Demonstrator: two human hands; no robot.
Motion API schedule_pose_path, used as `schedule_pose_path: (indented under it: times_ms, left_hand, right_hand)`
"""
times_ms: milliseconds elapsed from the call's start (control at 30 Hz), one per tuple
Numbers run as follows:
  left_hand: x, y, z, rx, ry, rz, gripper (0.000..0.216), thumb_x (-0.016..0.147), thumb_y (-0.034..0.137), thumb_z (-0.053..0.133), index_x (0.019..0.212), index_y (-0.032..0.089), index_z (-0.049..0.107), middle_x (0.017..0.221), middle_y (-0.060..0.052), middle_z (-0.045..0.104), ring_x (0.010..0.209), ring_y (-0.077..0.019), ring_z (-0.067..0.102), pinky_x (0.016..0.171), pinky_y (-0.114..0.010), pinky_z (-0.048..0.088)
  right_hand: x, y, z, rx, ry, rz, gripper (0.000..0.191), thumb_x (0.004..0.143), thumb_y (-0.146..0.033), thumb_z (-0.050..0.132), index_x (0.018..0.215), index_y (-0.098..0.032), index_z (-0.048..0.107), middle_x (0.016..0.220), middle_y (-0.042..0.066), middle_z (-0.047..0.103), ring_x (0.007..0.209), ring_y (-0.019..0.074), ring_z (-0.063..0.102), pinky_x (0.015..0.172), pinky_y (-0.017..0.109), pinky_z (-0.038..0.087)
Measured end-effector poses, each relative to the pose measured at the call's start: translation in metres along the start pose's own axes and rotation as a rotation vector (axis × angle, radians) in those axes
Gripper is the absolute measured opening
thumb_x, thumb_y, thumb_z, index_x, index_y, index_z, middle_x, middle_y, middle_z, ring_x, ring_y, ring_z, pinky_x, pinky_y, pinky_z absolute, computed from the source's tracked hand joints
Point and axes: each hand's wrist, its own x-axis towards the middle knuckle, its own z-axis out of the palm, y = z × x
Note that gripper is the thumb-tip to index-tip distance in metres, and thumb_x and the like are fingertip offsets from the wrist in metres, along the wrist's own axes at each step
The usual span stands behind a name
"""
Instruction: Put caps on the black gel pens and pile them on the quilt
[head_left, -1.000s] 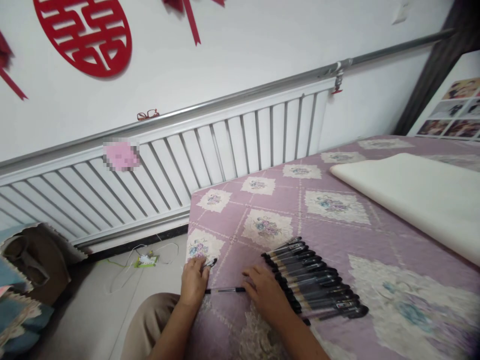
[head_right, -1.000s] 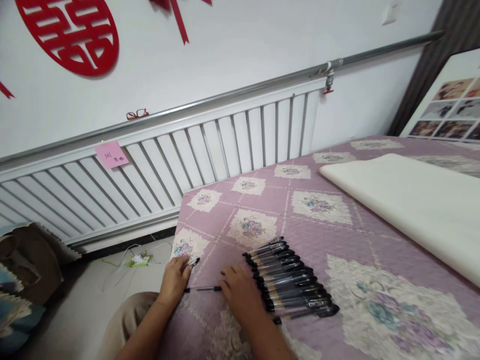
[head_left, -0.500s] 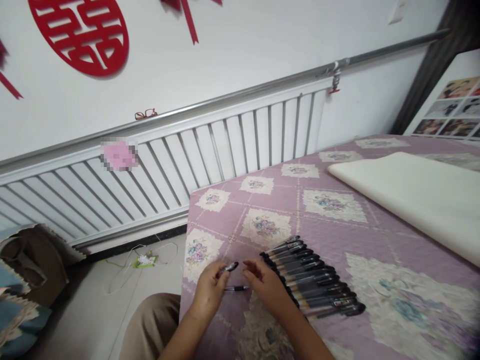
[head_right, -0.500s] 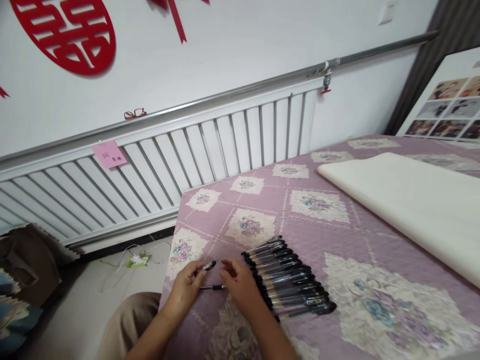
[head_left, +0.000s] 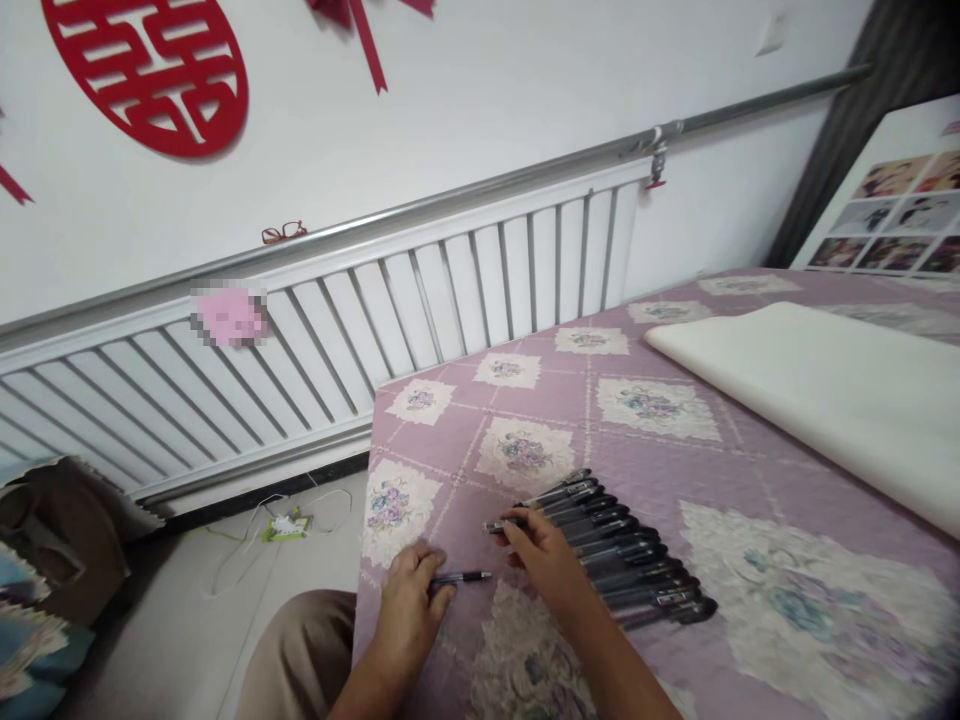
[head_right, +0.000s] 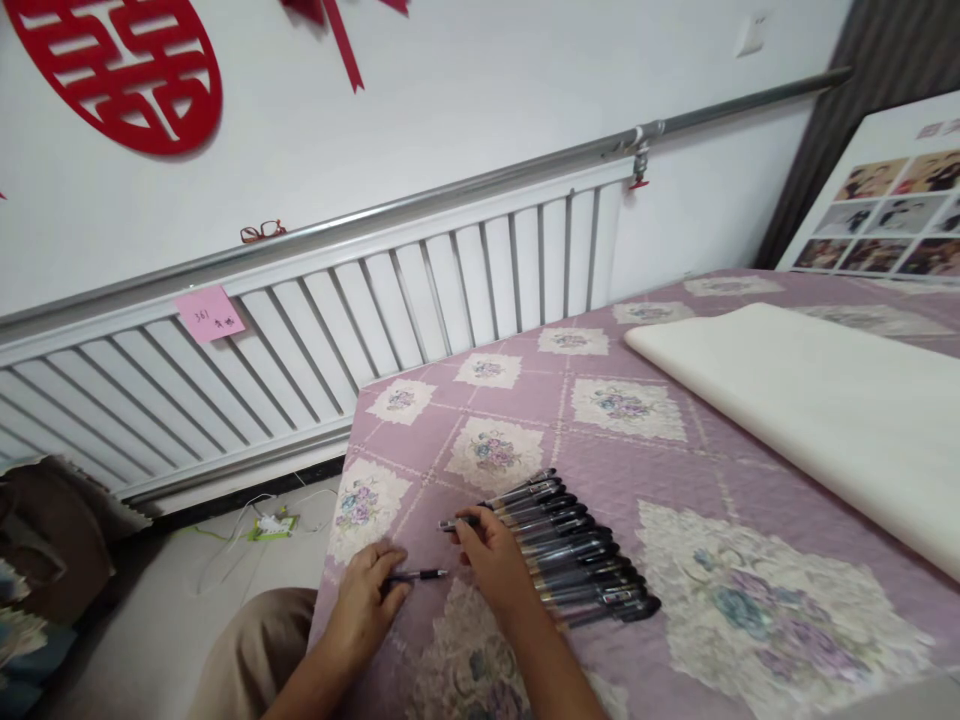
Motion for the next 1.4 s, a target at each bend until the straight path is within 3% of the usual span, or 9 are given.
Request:
schedule_pose_path:
  times_ms: [167, 467, 667, 933, 1400]
  left_hand:
    - [-0.007, -0.003, 0.002, -0.025, -0.007, -0.049, 0.013, 0.081, 0.018, 0.054, 0.084, 0.023, 0.066, 0.092, -0.006, 0.064, 0.089, -0.0236, 0.059, 0.081, -0.040, 0.048]
    - [-0.007, -0.002, 0.002, -0.233, -0.020, -0.144, 0.017, 0.090, 0.028, 0.044, 0.089, 0.022, 0.060, 0.086, -0.003, 0.064, 0.083, -0.0190, 0.060, 0.077, -0.031, 0.048]
    - [-0.007, -0.001, 0.001, -0.246, -0.032, -0.143, 0.016, 0.090, 0.027, 0.044, 0.086, 0.022, 0.059, 0.084, -0.001, 0.062, 0.080, -0.0178, 0.059, 0.074, -0.030, 0.047]
    - [-0.009, -0.004, 0.003, -0.241, -0.072, -0.142, 0.019, 0.089, 0.028, 0.043, 0.090, 0.022, 0.061, 0.088, -0.003, 0.063, 0.084, -0.0191, 0.058, 0.078, -0.031, 0.046]
    - [-0.007, -0.002, 0.000, -0.268, -0.104, -0.185, 0.018, 0.088, 0.027, 0.042, 0.086, 0.021, 0.059, 0.085, -0.003, 0.061, 0.083, -0.0190, 0.056, 0.078, -0.031, 0.044]
  right_hand:
    - [0.000, 0.001, 0.002, 0.044, 0.024, 0.014, 0.044, 0.069, -0.056, 0.062, 0.094, -0.020, 0.062, 0.076, 0.003, 0.069, 0.070, 0.0196, 0.067, 0.055, 0.028, 0.052]
    - [0.001, 0.007, 0.000, -0.140, -0.022, -0.058, 0.041, 0.074, -0.047, 0.050, 0.103, -0.019, 0.059, 0.073, 0.001, 0.065, 0.068, 0.0202, 0.065, 0.063, 0.032, 0.051]
    - [0.001, 0.009, 0.002, -0.314, -0.059, -0.141, 0.038, 0.080, -0.042, 0.045, 0.106, -0.018, 0.059, 0.076, 0.002, 0.064, 0.071, 0.0211, 0.064, 0.070, 0.034, 0.050]
    - [0.002, 0.022, 0.011, -0.360, -0.136, -0.178, 0.037, 0.082, -0.037, 0.046, 0.107, -0.016, 0.062, 0.090, 0.008, 0.068, 0.082, 0.0219, 0.064, 0.077, 0.034, 0.049]
    - [-0.005, 0.020, 0.027, -0.393, -0.253, -0.101, 0.036, 0.081, -0.034, 0.044, 0.105, -0.016, 0.063, 0.087, 0.007, 0.070, 0.080, 0.0219, 0.064, 0.070, 0.032, 0.048]
